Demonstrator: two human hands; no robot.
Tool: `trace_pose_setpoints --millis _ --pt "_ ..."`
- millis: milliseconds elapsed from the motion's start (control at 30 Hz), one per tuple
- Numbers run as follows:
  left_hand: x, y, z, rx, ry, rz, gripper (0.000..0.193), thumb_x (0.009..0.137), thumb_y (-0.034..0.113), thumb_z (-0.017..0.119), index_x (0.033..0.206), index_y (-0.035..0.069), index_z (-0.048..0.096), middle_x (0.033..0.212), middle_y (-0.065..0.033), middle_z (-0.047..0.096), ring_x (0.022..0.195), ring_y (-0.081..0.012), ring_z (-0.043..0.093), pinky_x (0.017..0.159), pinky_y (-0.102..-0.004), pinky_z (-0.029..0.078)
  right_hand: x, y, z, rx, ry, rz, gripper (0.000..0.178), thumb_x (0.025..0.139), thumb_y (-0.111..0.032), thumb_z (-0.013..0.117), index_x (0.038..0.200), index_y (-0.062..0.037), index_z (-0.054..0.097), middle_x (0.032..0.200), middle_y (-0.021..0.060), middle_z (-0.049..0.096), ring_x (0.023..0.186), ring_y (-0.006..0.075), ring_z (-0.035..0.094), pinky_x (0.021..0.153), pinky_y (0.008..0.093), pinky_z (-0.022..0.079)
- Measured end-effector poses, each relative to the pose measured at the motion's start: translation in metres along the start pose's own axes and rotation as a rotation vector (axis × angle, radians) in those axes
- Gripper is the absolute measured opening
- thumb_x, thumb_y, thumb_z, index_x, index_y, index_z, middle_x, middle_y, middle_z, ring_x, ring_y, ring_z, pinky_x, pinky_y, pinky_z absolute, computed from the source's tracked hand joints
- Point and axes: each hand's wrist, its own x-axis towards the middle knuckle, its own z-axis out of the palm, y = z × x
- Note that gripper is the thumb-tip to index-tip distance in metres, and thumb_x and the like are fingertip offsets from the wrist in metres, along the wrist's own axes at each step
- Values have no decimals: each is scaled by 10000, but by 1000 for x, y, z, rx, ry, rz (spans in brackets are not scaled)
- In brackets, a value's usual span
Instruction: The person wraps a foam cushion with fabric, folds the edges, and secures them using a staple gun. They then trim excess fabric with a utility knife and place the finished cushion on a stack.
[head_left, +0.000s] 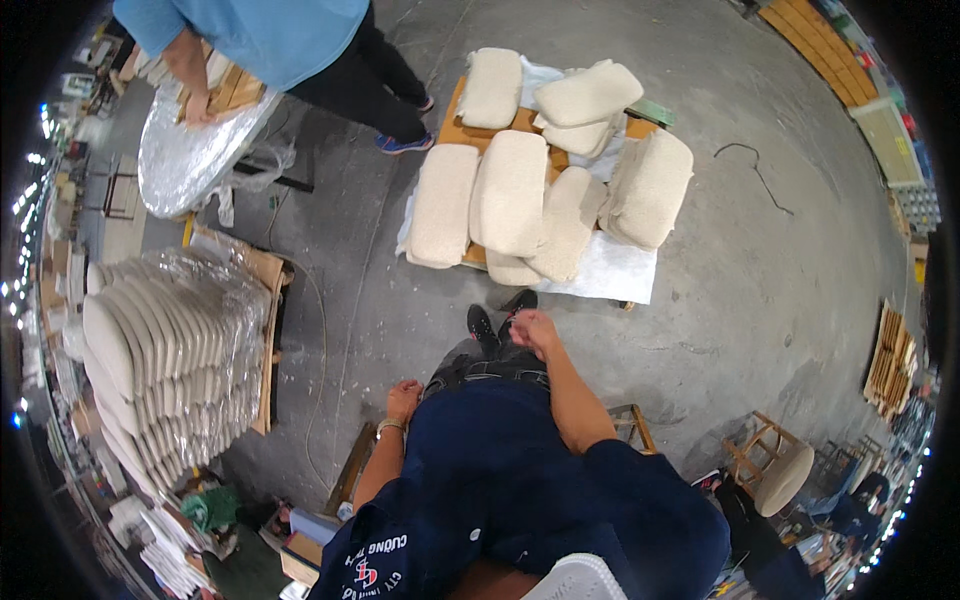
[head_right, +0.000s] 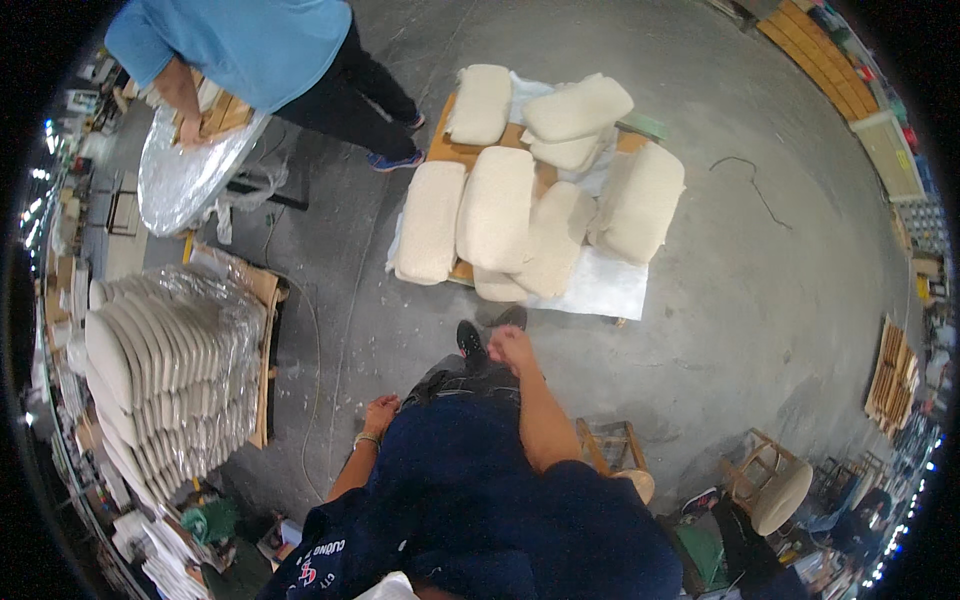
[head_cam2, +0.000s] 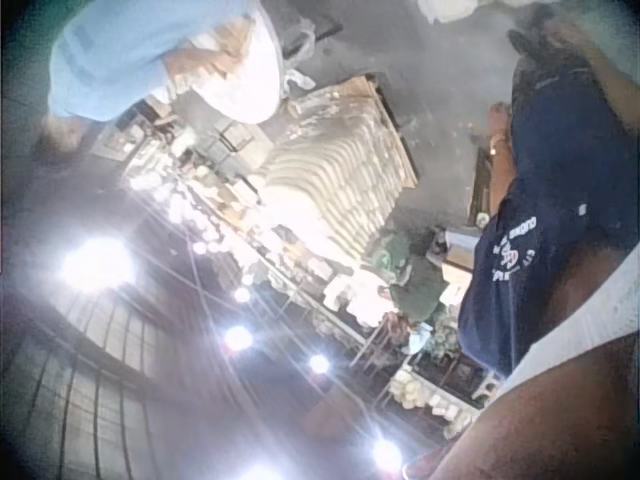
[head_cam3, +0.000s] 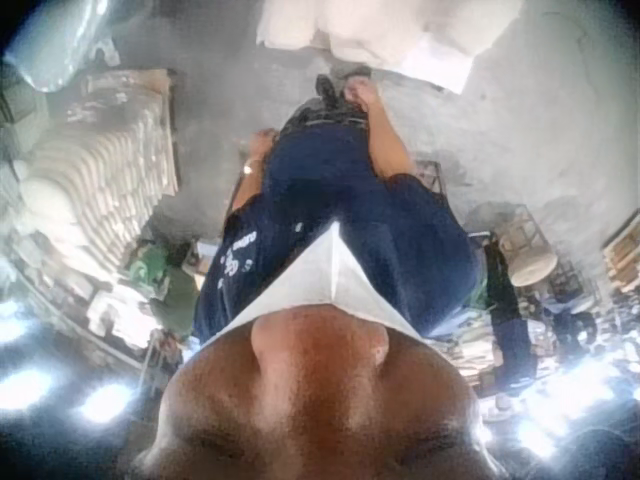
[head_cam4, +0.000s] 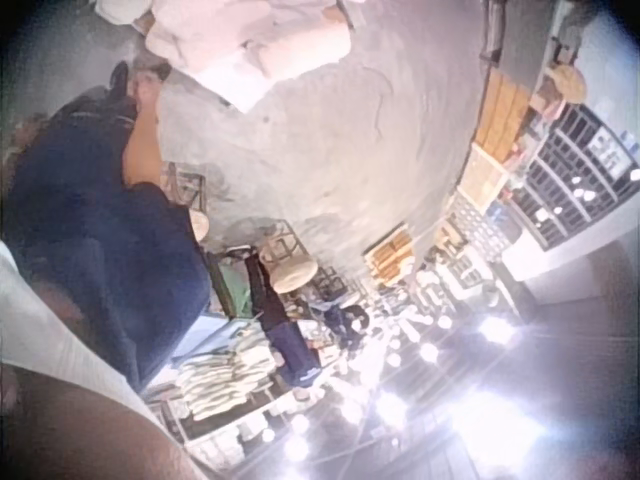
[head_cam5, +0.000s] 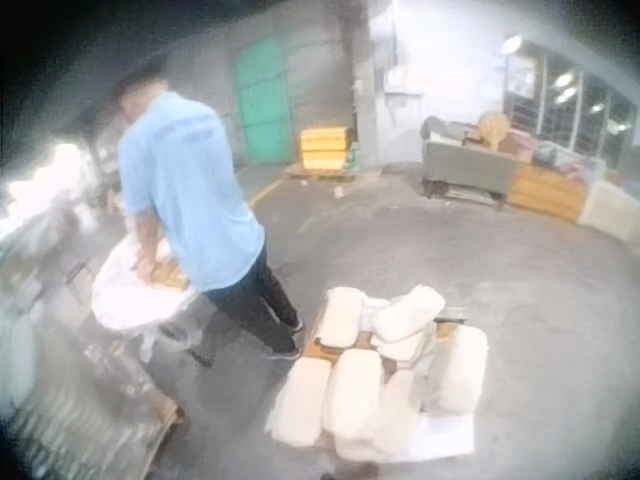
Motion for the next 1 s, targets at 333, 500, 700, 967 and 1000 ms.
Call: trace_pose_setpoints --millis 333,500,700,967,1000 --pt "155 156 40 154 -337 332 363 946 264 677 1163 -23 726 878 -130 748 715 -197 705 654 -334 554 -81 -4 -188 -146 637 -374 232 924 -147 677 1138 -57 659 873 129 723 674 197 711 567 330 582" --pt "177 260 58 118 -612 304 321 1017 230 613 1260 21 614 1052 -115 693 773 -227 694 568 -312 539 -130 34 -175 -19 1005 -432 270 872 -194 689 1101 -52 702 767 122 750 632 237 719 603 390 578" --pt "162 306 63 510 -750 382 322 1018 212 630 1288 38 607 1023 -95 708 795 -216 727 567 -281 547 -127 192 -50 -43 1120 -246 300 909 -284 578 891 -23 726 698 144 715 573 308 680 588 468 538" --pt "141 277 103 1147 -987 662 311 942 175 683 1198 0 672 905 -85 698 712 -185 685 558 -282 517 -83 411 150 115 797 144 289 856 -232 674 1050 -38 764 1052 267 736 885 410 732 784 483 574" --pt "122 273 118 1134 -1003 656 331 944 178 689 1219 -6 675 923 -89 706 723 -181 686 575 -286 520 -81 411 151 290 767 183 284 861 -227 672 1062 -45 758 1037 259 740 891 395 736 783 474 578"
